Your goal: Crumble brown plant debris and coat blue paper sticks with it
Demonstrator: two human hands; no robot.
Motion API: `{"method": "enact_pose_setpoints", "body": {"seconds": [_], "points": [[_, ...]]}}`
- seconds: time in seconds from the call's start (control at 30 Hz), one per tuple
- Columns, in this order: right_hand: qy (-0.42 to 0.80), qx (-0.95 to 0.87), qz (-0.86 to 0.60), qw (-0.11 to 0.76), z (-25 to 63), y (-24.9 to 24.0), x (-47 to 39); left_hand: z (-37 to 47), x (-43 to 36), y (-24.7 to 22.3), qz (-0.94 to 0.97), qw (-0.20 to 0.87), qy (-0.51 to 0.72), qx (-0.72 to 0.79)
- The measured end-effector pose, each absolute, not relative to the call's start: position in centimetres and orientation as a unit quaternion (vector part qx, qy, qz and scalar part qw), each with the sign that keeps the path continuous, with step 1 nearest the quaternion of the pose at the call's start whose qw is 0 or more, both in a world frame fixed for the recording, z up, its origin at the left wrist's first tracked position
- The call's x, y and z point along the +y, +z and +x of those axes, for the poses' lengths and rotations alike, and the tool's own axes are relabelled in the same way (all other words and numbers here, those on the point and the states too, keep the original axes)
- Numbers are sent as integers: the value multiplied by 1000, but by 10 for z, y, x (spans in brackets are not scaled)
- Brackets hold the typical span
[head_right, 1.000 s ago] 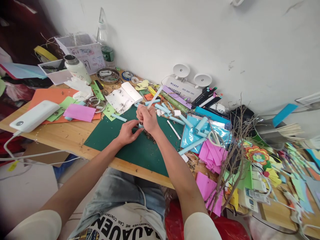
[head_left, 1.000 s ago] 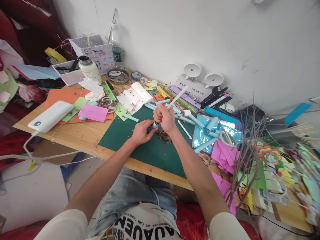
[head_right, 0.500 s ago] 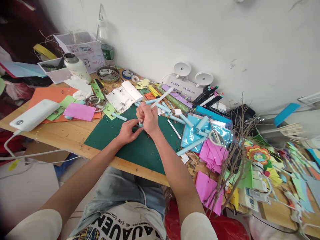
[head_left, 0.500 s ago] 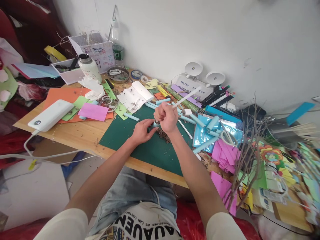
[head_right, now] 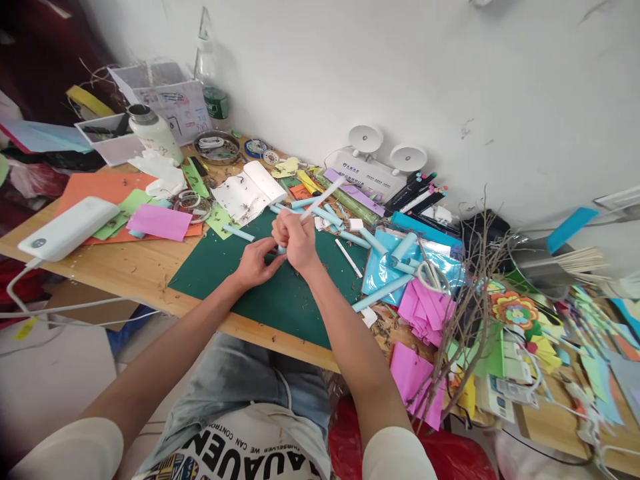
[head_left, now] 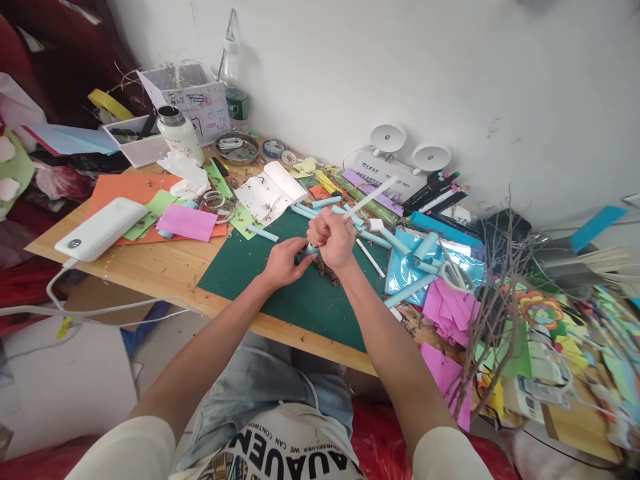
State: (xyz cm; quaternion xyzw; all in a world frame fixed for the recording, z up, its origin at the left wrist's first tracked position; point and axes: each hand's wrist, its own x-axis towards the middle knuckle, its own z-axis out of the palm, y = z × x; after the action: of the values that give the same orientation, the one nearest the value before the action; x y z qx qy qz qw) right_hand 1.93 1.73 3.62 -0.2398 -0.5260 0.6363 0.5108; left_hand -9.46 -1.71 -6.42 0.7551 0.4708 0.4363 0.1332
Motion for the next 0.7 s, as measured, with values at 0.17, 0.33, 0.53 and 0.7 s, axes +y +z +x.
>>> {"method": "enact_pose_setpoints", "body": {"seconds": [0.17,0.33,0.53,0.7], "points": [[645,-525,-241,500,26,35,22,-95,-18,-64,754,131,444,467],[634,-521,-259,509,29,37,21,-94,-18,-64,754,133,441,469],[619,-546,-277,492,25,37,22,-94,-18,-63,754,132,440,469],[630,-552,-239,491,22,35,27,-94,-18,-64,755,135,439,469]]}}
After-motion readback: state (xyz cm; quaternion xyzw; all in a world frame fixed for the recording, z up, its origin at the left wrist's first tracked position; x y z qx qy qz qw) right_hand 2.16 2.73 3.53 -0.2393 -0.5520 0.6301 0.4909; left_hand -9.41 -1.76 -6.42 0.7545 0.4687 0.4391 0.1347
